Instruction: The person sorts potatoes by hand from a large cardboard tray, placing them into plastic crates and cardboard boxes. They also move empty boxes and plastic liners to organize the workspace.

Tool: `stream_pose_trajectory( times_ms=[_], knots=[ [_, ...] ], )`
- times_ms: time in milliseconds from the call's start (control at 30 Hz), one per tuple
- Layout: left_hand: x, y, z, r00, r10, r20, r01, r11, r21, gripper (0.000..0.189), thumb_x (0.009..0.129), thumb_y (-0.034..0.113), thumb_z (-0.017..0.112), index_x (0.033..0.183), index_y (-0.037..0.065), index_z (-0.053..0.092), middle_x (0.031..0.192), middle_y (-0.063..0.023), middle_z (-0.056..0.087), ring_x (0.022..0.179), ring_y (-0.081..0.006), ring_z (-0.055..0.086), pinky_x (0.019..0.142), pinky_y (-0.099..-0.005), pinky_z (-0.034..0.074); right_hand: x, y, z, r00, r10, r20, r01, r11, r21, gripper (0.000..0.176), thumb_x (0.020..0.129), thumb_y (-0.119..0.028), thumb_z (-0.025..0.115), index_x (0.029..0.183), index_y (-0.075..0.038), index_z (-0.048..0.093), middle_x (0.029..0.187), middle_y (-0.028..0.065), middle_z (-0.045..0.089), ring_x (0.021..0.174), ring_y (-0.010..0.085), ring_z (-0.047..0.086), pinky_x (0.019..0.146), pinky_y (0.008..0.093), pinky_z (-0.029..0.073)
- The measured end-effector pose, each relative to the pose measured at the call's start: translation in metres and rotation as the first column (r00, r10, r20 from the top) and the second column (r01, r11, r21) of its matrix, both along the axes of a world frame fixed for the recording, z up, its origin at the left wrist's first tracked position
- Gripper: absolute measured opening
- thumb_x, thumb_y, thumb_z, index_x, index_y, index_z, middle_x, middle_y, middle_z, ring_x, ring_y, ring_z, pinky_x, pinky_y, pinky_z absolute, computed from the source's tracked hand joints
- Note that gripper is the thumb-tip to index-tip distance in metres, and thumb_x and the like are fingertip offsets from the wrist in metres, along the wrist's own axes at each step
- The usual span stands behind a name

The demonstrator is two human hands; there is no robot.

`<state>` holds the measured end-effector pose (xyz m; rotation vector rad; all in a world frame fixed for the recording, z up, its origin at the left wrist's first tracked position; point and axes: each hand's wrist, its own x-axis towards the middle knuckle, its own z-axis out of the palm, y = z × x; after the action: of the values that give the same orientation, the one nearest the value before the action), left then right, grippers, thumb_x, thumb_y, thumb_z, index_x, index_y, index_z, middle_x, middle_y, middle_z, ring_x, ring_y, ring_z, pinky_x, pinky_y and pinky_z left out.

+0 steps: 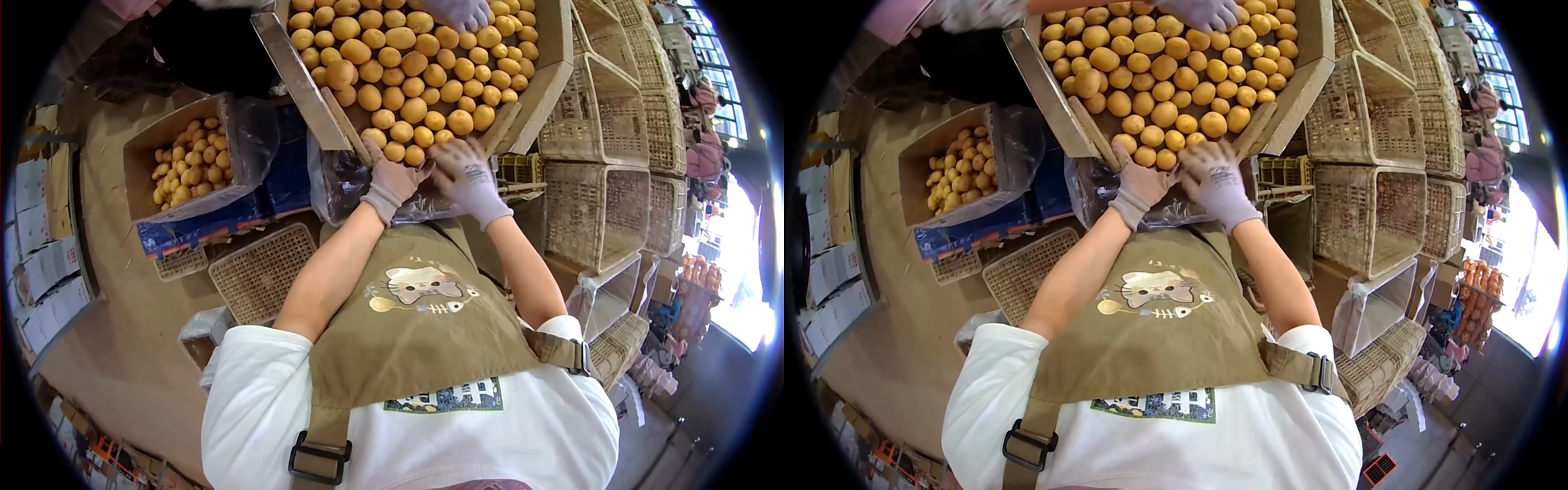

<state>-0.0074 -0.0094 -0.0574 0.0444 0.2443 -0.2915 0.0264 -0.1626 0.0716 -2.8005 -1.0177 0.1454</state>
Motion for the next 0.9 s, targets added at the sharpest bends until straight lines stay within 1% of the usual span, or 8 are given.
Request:
stream_pose_trajectory(
  times_ms=[67, 133, 300, 400, 467, 533, 633, 900],
  knots=[
    [0.002, 0.005, 0.026, 0.955, -0.024, -0.295, -0.009, 0.994, -0.108, 0.102, 0.076, 0.092, 0.038, 0.148, 0.020, 0.041, 0.152, -0.0071, 0.043, 0.133, -0.0369, 0.042, 0.113, -0.0653, 0.026, 0.028, -0.008, 0.021, 0.977, -0.137, 0.166, 0.155, 0.983, -0.098, 0.033, 0.090, -0.031, 0.062, 0.119, -0.015, 0.065, 0.117, 0.0063, 0.068, 0.117, 0.0278, 0.059, 0.114, 0.0559, 0.028],
    [0.001, -0.001, 0.038, 0.971, 0.003, -0.238, -0.019, 0.998, -0.061, 0.108, 0.074, 0.094, 0.037, 0.154, 0.021, 0.032, 0.159, -0.0068, 0.032, 0.144, -0.0385, 0.029, 0.111, -0.0715, 0.021, 0.055, -0.007, 0.037, 0.932, -0.211, 0.295, 0.315, 0.875, -0.367, 0.029, 0.084, -0.020, 0.063, 0.113, -0.014, 0.064, 0.111, 0.0048, 0.070, 0.111, 0.0255, 0.062, 0.111, 0.0560, 0.031],
    [0.005, -0.031, 0.040, 0.918, -0.056, -0.393, 0.017, 0.995, -0.102, 0.123, 0.067, 0.097, 0.044, 0.159, 0.021, 0.014, 0.165, -0.0126, 0.014, 0.151, -0.0407, 0.011, 0.110, -0.0742, 0.020, 0.107, 0.002, 0.007, 0.952, -0.253, 0.171, 0.301, 0.687, -0.661, 0.033, 0.085, -0.023, 0.065, 0.117, -0.016, 0.063, 0.106, 0.0129, 0.072, 0.113, 0.0291, 0.061, 0.104, 0.0582, 0.032],
    [0.010, -0.033, 0.037, 0.917, -0.048, -0.397, 0.017, 0.997, -0.080, 0.126, 0.066, 0.098, 0.045, 0.159, 0.019, 0.014, 0.164, -0.0144, 0.014, 0.149, -0.0413, 0.013, 0.108, -0.0724, 0.028, 0.105, 0.009, 0.039, 0.972, -0.227, 0.060, 0.211, 0.729, -0.652, 0.037, 0.082, -0.032, 0.068, 0.114, -0.014, 0.063, 0.101, 0.0120, 0.072, 0.111, 0.0308, 0.062, 0.103, 0.0594, 0.033],
    [0.012, -0.031, 0.042, 0.894, -0.066, -0.442, 0.037, 0.997, -0.074, 0.125, 0.065, 0.099, 0.044, 0.158, 0.019, 0.019, 0.161, -0.0145, 0.023, 0.145, -0.0418, 0.023, 0.108, -0.0690, 0.034, 0.095, -0.006, 0.042, 0.961, -0.238, 0.139, 0.274, 0.874, -0.402, 0.040, 0.080, -0.038, 0.071, 0.111, -0.015, 0.064, 0.108, 0.0129, 0.069, 0.101, 0.0319, 0.066, 0.098, 0.0530, 0.041],
    [0.013, -0.032, 0.041, 0.932, -0.065, -0.355, 0.040, 0.996, -0.078, 0.126, 0.064, 0.100, 0.042, 0.156, 0.017, 0.023, 0.158, -0.0148, 0.030, 0.140, -0.0417, 0.031, 0.109, -0.0664, 0.034, 0.080, -0.018, 0.047, 0.969, -0.235, -0.078, 0.216, 0.956, -0.196, 0.044, 0.082, -0.036, 0.069, 0.122, -0.018, 0.059, 0.116, 0.0143, 0.065, 0.103, 0.0326, 0.067, 0.090, 0.0478, 0.049],
    [0.015, -0.037, 0.045, 0.955, -0.046, -0.294, 0.020, 0.996, -0.091, 0.127, 0.063, 0.101, 0.039, 0.156, 0.015, 0.025, 0.157, -0.0147, 0.033, 0.138, -0.0413, 0.035, 0.111, -0.0638, 0.034, 0.060, 0.018, 0.065, 0.957, -0.187, -0.223, 0.024, 0.814, -0.580, 0.054, 0.089, -0.030, 0.063, 0.140, -0.025, 0.047, 0.124, 0.0112, 0.064, 0.109, 0.0291, 0.067, 0.087, 0.0456, 0.052],
    [0.019, -0.035, 0.040, 0.979, -0.097, -0.179, 0.091, 0.995, -0.044, 0.141, 0.049, 0.105, 0.044, 0.157, 0.016, 0.023, 0.160, -0.0154, 0.028, 0.142, -0.0432, 0.032, 0.110, -0.0595, 0.038, 0.097, 0.028, 0.025, 0.955, -0.218, -0.202, 0.062, 0.811, -0.582, 0.040, 0.080, -0.025, 0.065, 0.118, -0.017, 0.067, 0.109, 0.0127, 0.073, 0.104, 0.0313, 0.070, 0.083, 0.0457, 0.054]
  ],
)
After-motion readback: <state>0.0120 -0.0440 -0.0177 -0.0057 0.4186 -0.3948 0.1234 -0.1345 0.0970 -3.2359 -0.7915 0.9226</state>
